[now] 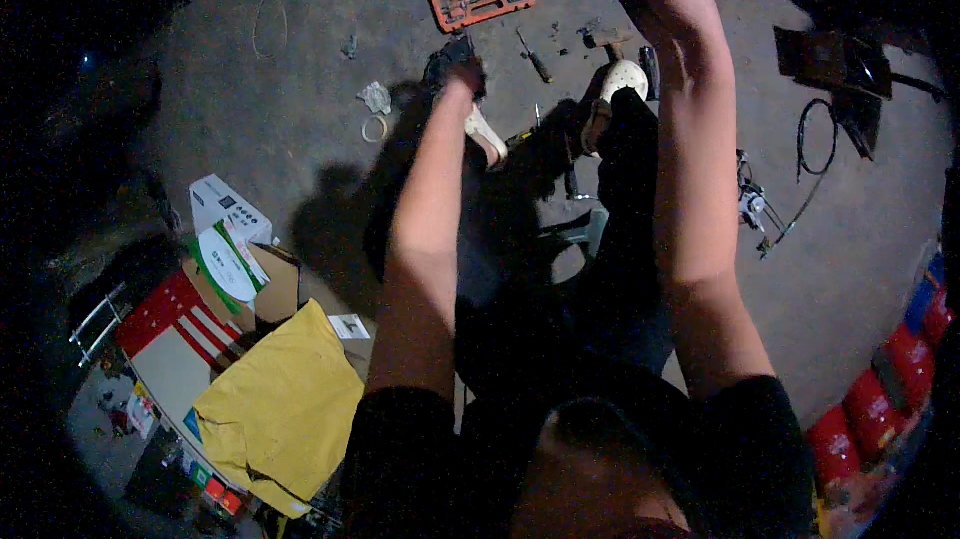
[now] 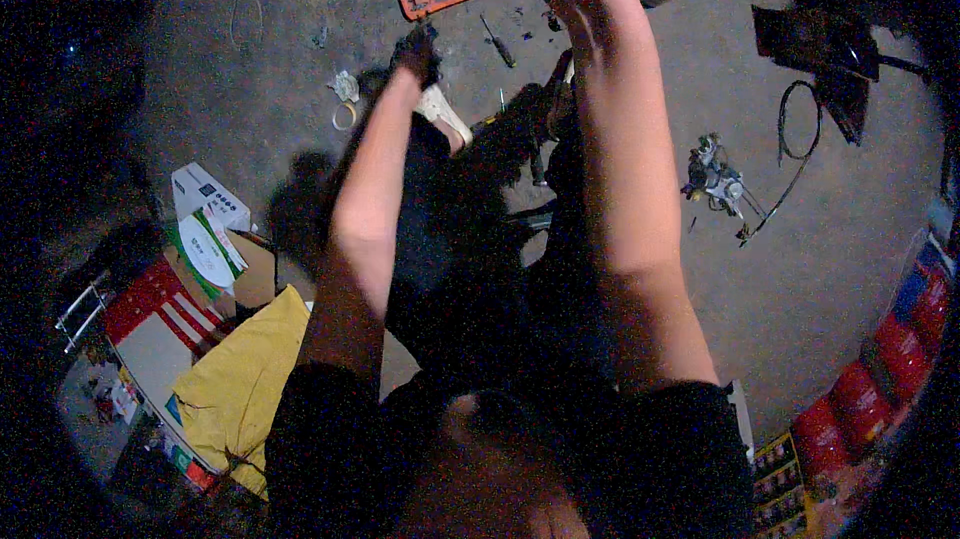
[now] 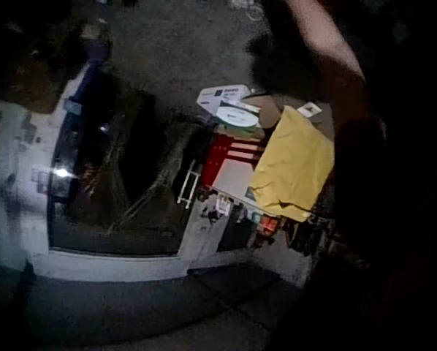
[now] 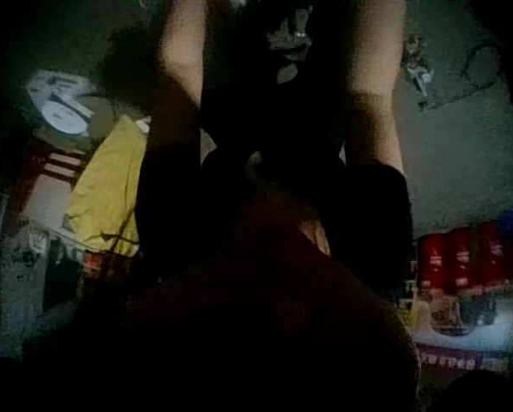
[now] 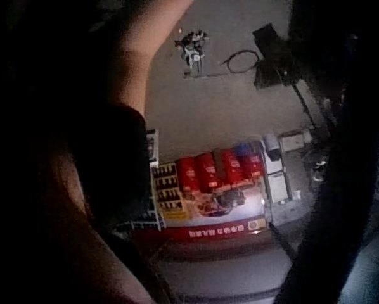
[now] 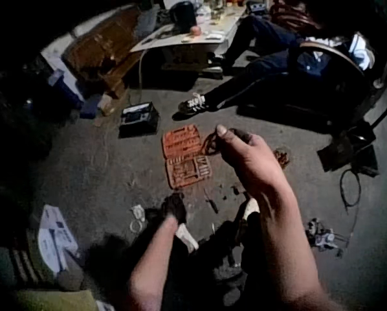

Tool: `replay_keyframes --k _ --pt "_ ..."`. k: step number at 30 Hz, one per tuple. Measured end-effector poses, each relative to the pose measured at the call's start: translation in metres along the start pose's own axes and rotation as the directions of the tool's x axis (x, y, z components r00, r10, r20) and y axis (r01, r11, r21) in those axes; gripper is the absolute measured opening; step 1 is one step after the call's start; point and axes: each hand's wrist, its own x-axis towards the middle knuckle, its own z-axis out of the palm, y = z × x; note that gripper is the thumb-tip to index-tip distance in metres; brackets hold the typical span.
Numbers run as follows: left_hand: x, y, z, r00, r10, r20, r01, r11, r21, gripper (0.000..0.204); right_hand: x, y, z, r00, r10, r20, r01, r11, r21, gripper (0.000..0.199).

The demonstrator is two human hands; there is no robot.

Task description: The person sits on a stool in a workshop and assembles a mechanical component, likely a starter motor. They use a screwdriver to tighten screws on a copper-wound assembly and attach a metal ring. The person handles the component with both hands, adjusting parts and using tools to secure them.

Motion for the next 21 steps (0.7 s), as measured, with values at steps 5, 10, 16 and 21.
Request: replay_keyframes --k 5,10,16,21 --pt "0.095 -0.140 -0.019 0.968 -0.137 -0.208 0.221 0.858 0.464 0.021 -0.004 -0.011 -0.001 0.990 0.077 -0.117 -0.052 0.978 0.202 0.028" --pt "0.135 -0.159 -0.029 0.978 0.076 -0.194 0.153 0.363 0.919 0.035 -0.003 -0.018 -0.008 0.971 0.212 -0.109 -0.170 0.937 0.306 0.027" --pt "0.056 -0.015 0.073 0.917 0.398 0.035 -0.352 0.763 0.543 0.030 0.011 -0.002 -0.015 0.989 0.143 -0.034 -0.115 0.898 0.424 0.024" --pt "-0.125 0.156 0.126 0.789 0.440 0.430 -0.535 0.835 0.128 0.031 0.006 0.004 -0.006 0.993 0.083 -0.078 -0.050 0.934 0.355 0.027"
